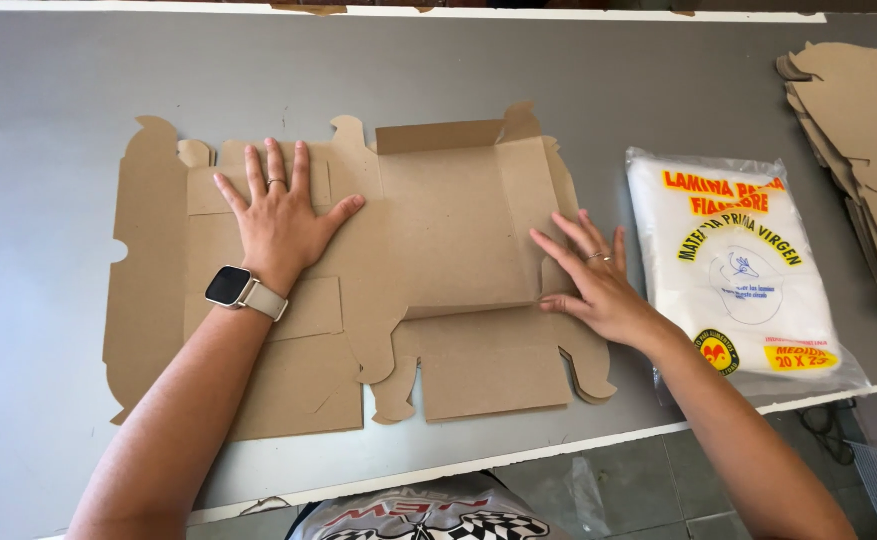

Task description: Assembling a cardboard box from a flat template and placing a plastic liner inside.

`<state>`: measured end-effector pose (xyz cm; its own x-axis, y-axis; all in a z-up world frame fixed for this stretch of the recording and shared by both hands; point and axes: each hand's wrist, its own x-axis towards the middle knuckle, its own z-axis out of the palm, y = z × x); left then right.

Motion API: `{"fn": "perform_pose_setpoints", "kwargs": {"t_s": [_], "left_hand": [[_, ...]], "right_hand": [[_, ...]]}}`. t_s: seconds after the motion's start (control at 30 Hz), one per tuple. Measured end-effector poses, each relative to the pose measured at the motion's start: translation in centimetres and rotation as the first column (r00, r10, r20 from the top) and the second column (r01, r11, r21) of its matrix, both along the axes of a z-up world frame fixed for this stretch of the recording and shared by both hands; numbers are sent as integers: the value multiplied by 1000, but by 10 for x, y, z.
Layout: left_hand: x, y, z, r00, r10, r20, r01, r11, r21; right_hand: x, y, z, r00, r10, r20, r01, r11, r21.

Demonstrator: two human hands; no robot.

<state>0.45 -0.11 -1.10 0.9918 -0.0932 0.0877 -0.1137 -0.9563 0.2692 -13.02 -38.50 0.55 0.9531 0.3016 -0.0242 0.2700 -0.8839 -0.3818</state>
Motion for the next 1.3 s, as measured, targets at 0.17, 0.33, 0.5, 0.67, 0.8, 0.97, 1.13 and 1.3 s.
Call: {"fn": "perform_pose_setpoints", "kwargs": {"t_s": [0.17, 0.33, 0.5, 0.67, 0.8, 0.97, 1.13, 1.3], "left_hand": [[3, -1, 1, 1000, 8, -2, -8, 1000, -1], [4, 2, -1, 1000, 17, -6, -17, 1000, -24], [13, 2, -20, 991, 6, 135, -24, 991, 133], [12, 0, -15, 993, 52, 108, -68, 986, 155], [15, -3, -8, 998, 46, 44, -54, 973, 224], [3, -1, -11, 999, 32, 39, -35, 997, 72], [9, 0, -18, 999, 49, -9, -48, 998, 47], [13, -2, -25, 997, 57, 58, -61, 996, 62]], "right_hand": [[12, -3, -8, 991, -35, -130, 53, 989, 138], [23, -17, -10, 957, -118, -267, 187, 950, 251], [30, -19, 31, 943, -332, 2, 332, 942, -40], [21, 7, 86, 957, -188, 219, 155, 975, 161], [33, 82, 115, 957, 129, 258, -132, 991, -9], [126, 172, 93, 941, 304, 152, -276, 944, -182], [227, 225, 40, 957, 289, 35, -260, 900, -349], [252, 237, 33, 977, 199, 77, -150, 895, -419]]}}
